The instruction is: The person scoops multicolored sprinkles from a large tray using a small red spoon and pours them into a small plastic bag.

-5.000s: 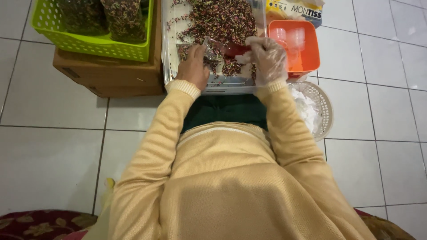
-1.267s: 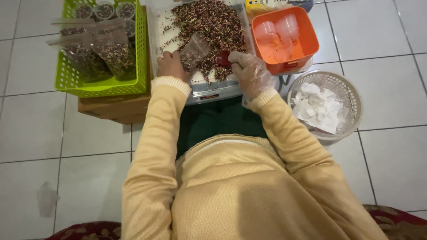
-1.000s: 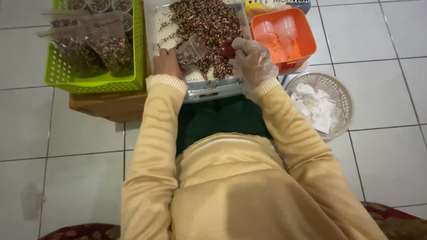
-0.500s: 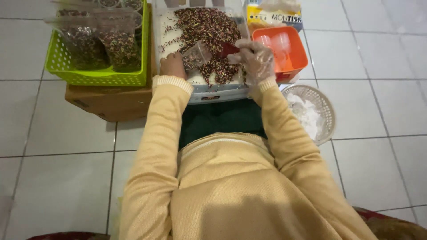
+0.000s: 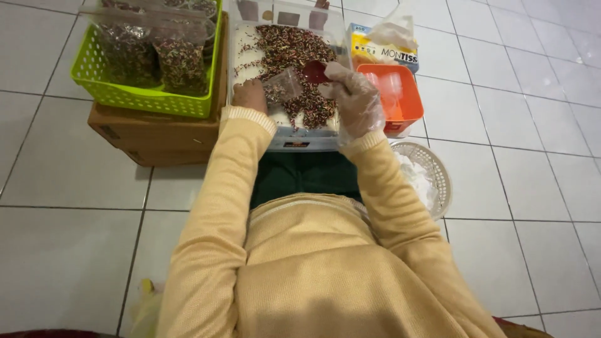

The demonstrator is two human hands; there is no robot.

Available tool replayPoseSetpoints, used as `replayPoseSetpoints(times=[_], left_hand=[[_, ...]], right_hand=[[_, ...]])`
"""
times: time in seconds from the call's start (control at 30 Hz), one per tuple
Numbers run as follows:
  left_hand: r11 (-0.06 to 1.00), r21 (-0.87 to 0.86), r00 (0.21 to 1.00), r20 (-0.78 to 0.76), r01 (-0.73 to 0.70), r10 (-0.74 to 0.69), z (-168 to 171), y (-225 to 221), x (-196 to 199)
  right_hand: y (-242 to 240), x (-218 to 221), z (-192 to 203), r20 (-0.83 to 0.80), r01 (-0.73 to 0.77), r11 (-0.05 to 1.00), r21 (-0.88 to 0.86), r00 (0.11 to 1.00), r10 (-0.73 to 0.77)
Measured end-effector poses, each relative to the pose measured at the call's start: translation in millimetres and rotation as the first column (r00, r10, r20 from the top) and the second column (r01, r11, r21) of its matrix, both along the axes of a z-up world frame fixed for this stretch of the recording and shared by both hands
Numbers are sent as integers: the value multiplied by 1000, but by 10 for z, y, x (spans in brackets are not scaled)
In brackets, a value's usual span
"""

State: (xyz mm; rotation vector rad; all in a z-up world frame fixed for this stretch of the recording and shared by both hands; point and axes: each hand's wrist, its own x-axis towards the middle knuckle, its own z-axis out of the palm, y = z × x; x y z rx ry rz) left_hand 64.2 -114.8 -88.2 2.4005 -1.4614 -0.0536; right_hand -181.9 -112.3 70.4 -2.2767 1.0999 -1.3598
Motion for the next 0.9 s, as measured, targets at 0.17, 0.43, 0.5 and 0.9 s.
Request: replayPoseSetpoints(times=[0.17, 0.43, 0.5, 0.9], left_hand=[[993, 51, 995, 1, 102, -102, 766, 547, -216], [990, -69, 990, -71, 119, -124, 401, 326, -125], [991, -86, 993, -49, 101, -106, 221, 195, -56], [992, -96, 995, -46, 83, -88, 110, 56, -34]], right_hand=[[38, -88, 37, 85, -72, 994, 87, 994, 64], [291, 67, 69, 188, -11, 932, 362, 980, -61], [286, 104, 89, 258, -59, 908, 414, 964, -55], [377, 59, 367, 206, -108, 983, 150, 976, 75]])
